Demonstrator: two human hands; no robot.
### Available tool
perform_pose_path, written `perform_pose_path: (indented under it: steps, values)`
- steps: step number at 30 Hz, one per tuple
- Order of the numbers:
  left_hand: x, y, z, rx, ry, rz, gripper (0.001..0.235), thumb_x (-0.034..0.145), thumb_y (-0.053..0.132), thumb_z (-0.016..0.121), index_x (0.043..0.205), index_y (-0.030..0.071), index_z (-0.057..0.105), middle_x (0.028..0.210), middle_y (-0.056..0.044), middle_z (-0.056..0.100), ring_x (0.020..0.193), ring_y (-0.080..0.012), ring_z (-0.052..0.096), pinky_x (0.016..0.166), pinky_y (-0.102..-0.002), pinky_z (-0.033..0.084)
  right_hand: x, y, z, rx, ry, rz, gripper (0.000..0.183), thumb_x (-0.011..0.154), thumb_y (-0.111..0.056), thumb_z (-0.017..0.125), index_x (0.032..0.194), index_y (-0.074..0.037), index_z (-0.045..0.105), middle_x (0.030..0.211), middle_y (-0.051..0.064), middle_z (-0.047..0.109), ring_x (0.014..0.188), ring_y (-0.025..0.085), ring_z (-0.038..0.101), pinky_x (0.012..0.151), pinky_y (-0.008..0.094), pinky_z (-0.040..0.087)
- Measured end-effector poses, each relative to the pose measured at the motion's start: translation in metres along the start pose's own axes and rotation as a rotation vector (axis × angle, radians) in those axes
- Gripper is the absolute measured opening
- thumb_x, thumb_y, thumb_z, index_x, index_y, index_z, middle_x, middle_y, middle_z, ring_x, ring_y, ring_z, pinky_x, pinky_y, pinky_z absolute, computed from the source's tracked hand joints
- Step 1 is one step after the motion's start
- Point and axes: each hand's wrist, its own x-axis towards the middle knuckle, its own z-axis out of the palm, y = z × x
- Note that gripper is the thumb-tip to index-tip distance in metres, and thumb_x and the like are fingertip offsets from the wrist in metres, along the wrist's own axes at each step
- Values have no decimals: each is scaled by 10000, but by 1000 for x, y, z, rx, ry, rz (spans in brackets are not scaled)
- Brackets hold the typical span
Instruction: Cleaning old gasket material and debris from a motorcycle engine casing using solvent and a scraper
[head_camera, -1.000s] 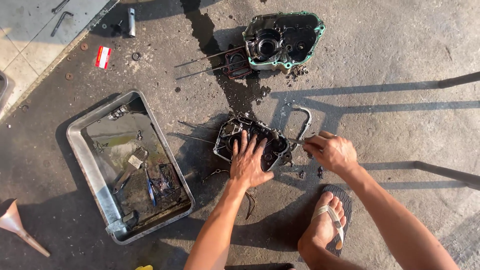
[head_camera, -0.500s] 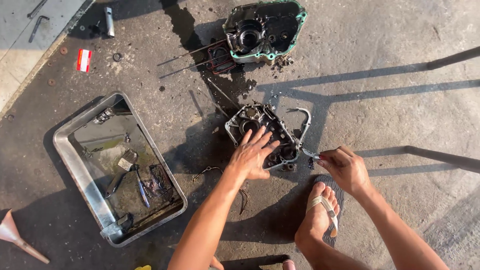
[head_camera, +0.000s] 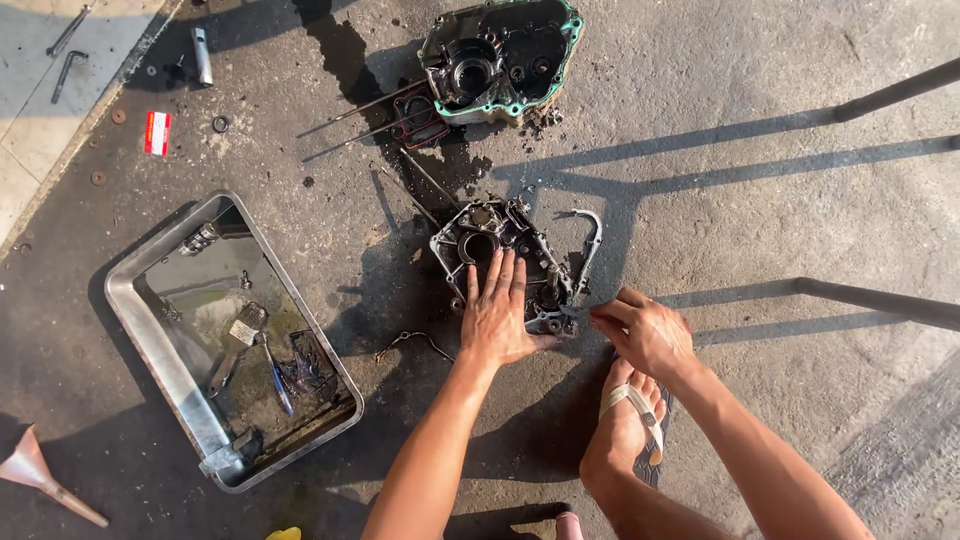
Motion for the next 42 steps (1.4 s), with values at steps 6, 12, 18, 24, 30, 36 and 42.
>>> perform_pose_path:
  steps: [6, 12, 18, 24, 30, 36, 42]
  values:
    - [1, 4, -1, 10, 55, -8, 1340, 634, 964, 504, 1557, 19, 280, 1639, -193, 271, 1548, -329, 149, 1218, -624, 75, 9, -15, -18, -48, -66, 39, 185, 938, -438, 631, 996, -301, 741, 840, 13, 659, 808, 317, 728, 729, 481, 598]
    - [4, 7, -4, -6, 27, -27, 1383, 582, 992, 487, 1557, 32, 285, 1642, -174, 269, 1552, -321, 143, 1212, -633, 100, 14, -12, -18, -101, -88, 67, 188, 922, -451, 622, 1010, -332, 739, 840, -8, 653, 823, 298, 727, 743, 481, 610]
    - [3, 6, -7, -21, 23, -18, 1387, 568, 977, 509, 1552, 22, 298, 1637, -176, 281, 1551, -325, 154, 1214, -635, 115, 13, -7, -15, -145, -99, 67, 213, 926, -472, 594, 997, -330, 738, 850, -3, 663, 832, 317, 732, 767, 502, 613]
    - [3, 9, -9, -40, 26, -42, 1319, 639, 959, 472, 1551, 20, 306, 1639, -165, 287, 1553, -317, 151, 1215, -618, 101, 5, -4, -9, -82, -83, 50, 199, 924, -463, 603, 1017, -342, 731, 813, -10, 645, 823, 294, 736, 732, 490, 620]
    - [4, 10, -11, -44, 5, -51, 1298, 640, 934, 521, 1547, 30, 311, 1638, -162, 290, 1551, -307, 158, 1219, -617, 105, 15, 6, -3, -96, -28, -3, 189, 926, -438, 625, 1007, -311, 738, 796, 2, 635, 780, 305, 733, 719, 496, 611]
    - [2, 13, -19, -12, -14, -55, 1261, 640, 850, 606, 1550, 27, 319, 1636, -156, 301, 1554, -300, 163, 1221, -619, 127, 23, 4, -9, -74, 23, -71, 166, 918, -430, 636, 970, -302, 728, 785, 11, 634, 775, 306, 724, 661, 481, 601]
    - [3, 12, -21, -51, -43, -62, 1284, 642, 898, 546, 1552, 24, 310, 1643, -159, 283, 1556, -305, 148, 1224, -614, 113, 22, -3, -14, -87, 65, -70, 151, 922, -384, 663, 951, -272, 760, 751, 4, 647, 701, 296, 725, 635, 458, 598]
